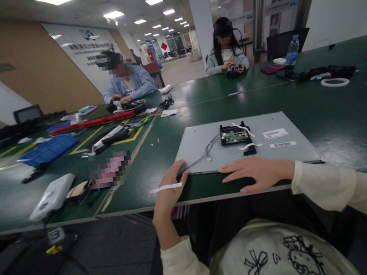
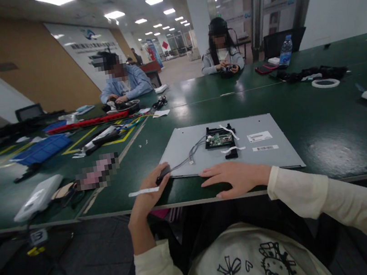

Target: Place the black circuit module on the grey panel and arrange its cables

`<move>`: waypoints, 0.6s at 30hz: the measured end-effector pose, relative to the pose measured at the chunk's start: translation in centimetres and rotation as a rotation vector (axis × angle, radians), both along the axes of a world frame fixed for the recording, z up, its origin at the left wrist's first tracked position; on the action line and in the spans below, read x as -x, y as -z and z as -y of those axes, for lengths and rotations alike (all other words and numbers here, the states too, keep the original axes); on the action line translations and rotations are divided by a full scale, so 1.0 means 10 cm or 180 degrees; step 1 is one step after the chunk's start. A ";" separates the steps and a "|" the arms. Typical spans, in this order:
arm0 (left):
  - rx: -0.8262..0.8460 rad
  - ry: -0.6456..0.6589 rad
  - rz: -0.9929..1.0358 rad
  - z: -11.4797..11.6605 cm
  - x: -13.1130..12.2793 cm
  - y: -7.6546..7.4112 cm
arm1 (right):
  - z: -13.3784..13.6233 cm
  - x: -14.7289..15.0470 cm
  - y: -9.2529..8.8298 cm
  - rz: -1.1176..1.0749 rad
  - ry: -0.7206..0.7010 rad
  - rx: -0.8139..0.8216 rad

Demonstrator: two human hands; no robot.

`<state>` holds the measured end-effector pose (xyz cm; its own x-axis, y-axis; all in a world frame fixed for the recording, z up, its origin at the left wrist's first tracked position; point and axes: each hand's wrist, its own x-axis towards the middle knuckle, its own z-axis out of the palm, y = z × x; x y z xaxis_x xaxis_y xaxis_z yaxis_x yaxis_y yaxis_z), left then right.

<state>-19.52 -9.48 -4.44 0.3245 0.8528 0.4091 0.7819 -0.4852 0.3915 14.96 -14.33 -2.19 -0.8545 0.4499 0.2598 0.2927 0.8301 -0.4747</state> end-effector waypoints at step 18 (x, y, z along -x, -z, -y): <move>-0.0016 -0.0160 0.0057 -0.03 -0.03 -0.20 | 0.02 0.01 -0.01 -0.0002 0.0022 -0.0008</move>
<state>-19.23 -9.23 -2.44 0.2738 0.8658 0.4188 0.7983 -0.4474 0.4032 14.89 -14.48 -2.11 -0.8512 0.4551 0.2614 0.2980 0.8292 -0.4729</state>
